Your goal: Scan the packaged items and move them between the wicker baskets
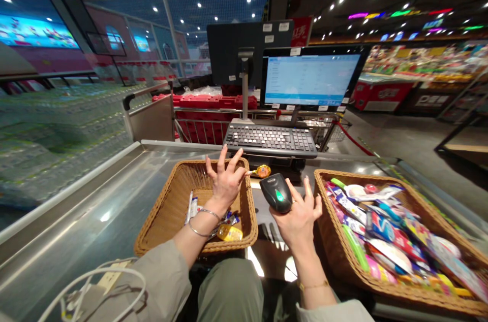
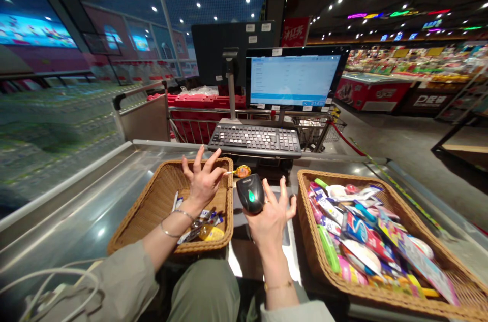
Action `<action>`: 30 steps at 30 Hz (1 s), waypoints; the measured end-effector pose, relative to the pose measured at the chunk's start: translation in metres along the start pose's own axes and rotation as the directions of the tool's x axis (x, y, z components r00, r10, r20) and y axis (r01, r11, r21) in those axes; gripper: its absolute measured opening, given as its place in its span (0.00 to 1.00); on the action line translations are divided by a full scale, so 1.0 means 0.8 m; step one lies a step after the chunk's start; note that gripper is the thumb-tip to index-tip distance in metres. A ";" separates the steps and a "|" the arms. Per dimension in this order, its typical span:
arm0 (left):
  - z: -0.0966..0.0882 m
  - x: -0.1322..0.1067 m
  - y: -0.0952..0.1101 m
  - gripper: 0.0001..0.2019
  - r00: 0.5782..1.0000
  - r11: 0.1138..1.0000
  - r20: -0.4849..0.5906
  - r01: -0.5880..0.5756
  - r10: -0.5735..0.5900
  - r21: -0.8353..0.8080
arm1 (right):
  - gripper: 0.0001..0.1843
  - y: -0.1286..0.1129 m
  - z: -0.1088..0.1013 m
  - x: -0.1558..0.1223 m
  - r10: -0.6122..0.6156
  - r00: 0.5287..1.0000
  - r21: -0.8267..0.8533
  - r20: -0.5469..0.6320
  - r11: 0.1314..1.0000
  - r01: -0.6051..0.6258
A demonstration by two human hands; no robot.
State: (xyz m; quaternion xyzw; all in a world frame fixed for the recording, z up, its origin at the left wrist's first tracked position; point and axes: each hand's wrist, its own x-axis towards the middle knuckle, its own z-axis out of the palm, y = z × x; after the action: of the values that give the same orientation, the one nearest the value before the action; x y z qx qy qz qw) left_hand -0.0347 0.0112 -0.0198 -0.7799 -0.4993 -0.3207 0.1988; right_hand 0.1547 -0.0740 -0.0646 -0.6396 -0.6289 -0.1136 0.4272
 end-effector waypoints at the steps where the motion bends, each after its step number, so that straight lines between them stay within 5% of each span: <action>1: 0.000 0.000 0.000 0.11 1.000 1.000 -0.005 0.000 0.000 0.000 | 0.18 -0.001 0.000 0.000 -0.005 1.000 0.002 -0.002 1.000 0.005; 14: -0.005 0.002 0.001 0.09 0.995 0.998 -0.081 -0.047 0.051 0.047 | 0.16 -0.001 -0.007 0.000 0.012 1.000 -0.064 0.007 0.998 -0.012; 19: -0.006 0.007 0.004 0.10 0.973 0.995 -0.209 -0.099 0.101 0.021 | 0.16 -0.011 -0.021 0.004 0.058 0.998 -0.084 -0.019 0.995 -0.060; 30: -0.015 0.022 0.038 0.10 0.936 0.987 -0.317 -0.157 0.154 0.018 | 0.17 -0.007 -0.055 0.002 0.098 0.987 -0.177 -0.125 0.977 -0.120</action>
State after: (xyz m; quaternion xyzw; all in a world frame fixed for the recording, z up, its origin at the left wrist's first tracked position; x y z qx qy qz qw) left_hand -0.0053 0.0024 0.0015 -0.7559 -0.3964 -0.4272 0.2983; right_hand 0.1675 -0.1040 -0.0343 -0.7022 -0.5540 -0.1845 0.4074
